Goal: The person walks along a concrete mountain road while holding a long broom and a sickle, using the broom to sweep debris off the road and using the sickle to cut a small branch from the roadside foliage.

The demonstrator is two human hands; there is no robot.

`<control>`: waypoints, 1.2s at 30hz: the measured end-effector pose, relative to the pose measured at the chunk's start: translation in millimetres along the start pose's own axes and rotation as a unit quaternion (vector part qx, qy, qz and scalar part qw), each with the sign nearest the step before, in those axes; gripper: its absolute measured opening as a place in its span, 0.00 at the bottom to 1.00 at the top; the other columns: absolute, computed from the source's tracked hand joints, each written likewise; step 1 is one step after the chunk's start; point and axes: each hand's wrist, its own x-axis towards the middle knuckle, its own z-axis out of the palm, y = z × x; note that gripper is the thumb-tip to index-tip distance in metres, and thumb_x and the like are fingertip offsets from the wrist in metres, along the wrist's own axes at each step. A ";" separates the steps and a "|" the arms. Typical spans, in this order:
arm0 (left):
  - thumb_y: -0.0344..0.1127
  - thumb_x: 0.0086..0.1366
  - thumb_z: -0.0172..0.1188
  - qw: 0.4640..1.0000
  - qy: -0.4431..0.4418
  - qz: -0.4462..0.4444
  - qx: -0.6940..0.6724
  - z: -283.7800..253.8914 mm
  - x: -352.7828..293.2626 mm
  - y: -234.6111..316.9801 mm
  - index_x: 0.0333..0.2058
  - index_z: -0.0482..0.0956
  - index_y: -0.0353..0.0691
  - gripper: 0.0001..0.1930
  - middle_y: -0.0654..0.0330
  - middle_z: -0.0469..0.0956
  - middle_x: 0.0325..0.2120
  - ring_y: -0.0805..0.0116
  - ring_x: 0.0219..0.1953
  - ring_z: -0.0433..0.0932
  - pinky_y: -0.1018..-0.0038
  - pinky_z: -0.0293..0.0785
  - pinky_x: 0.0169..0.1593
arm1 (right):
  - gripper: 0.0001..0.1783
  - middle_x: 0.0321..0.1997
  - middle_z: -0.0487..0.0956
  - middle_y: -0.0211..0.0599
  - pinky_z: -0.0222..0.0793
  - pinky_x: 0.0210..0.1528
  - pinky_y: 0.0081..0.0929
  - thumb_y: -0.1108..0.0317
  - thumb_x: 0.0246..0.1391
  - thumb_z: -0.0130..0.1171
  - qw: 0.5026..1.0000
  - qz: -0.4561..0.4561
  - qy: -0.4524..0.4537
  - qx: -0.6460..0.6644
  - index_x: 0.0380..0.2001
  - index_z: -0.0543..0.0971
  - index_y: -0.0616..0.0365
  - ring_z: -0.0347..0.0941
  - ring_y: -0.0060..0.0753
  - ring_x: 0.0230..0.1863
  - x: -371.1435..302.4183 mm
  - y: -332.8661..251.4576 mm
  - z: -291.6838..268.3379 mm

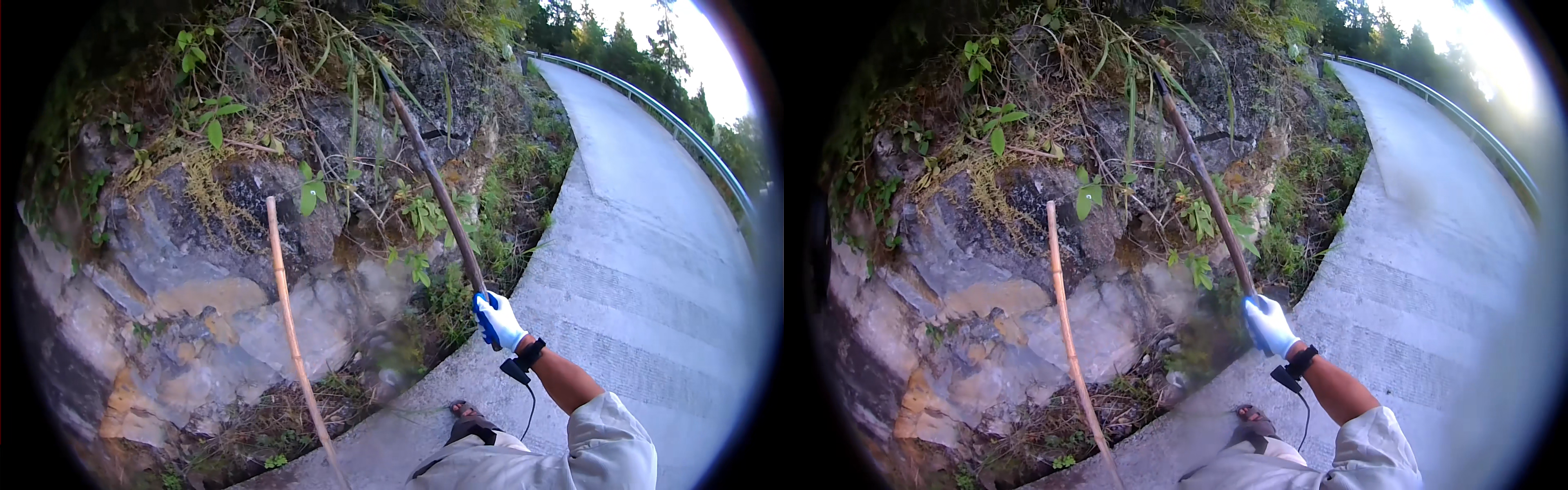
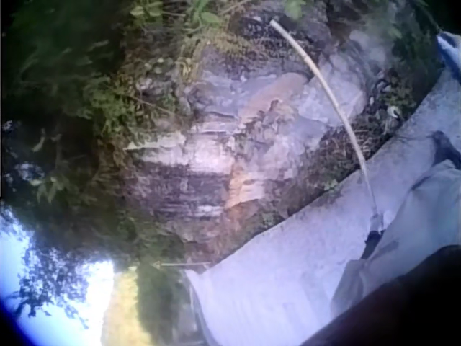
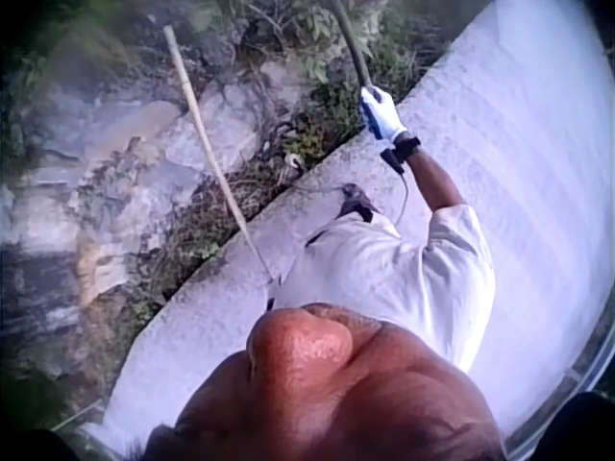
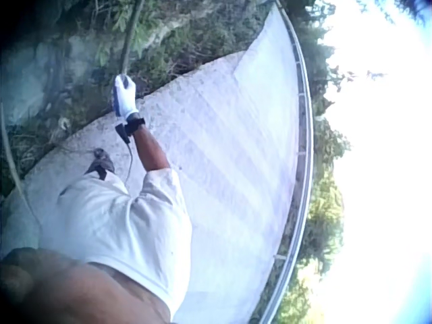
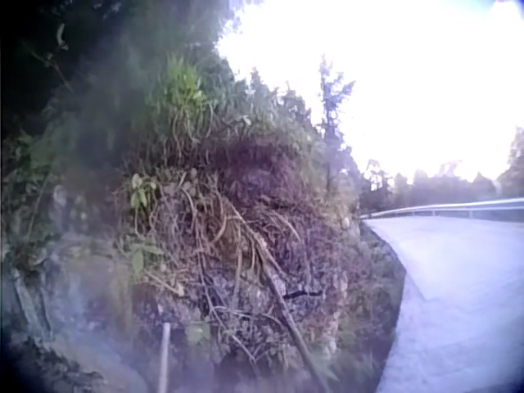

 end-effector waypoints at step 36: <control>0.56 0.60 0.59 0.997 0.068 -0.004 0.030 16.9 -32.2 -64.2 0.41 0.84 0.41 0.24 0.54 0.83 0.30 0.64 0.33 0.80 0.65 0.75 0.38 | 0.22 0.19 0.66 0.26 0.63 0.16 0.28 0.46 0.65 0.43 0.963 -0.233 -0.084 0.109 0.28 0.69 0.53 0.63 0.26 0.15 188.0 -336.4 135.2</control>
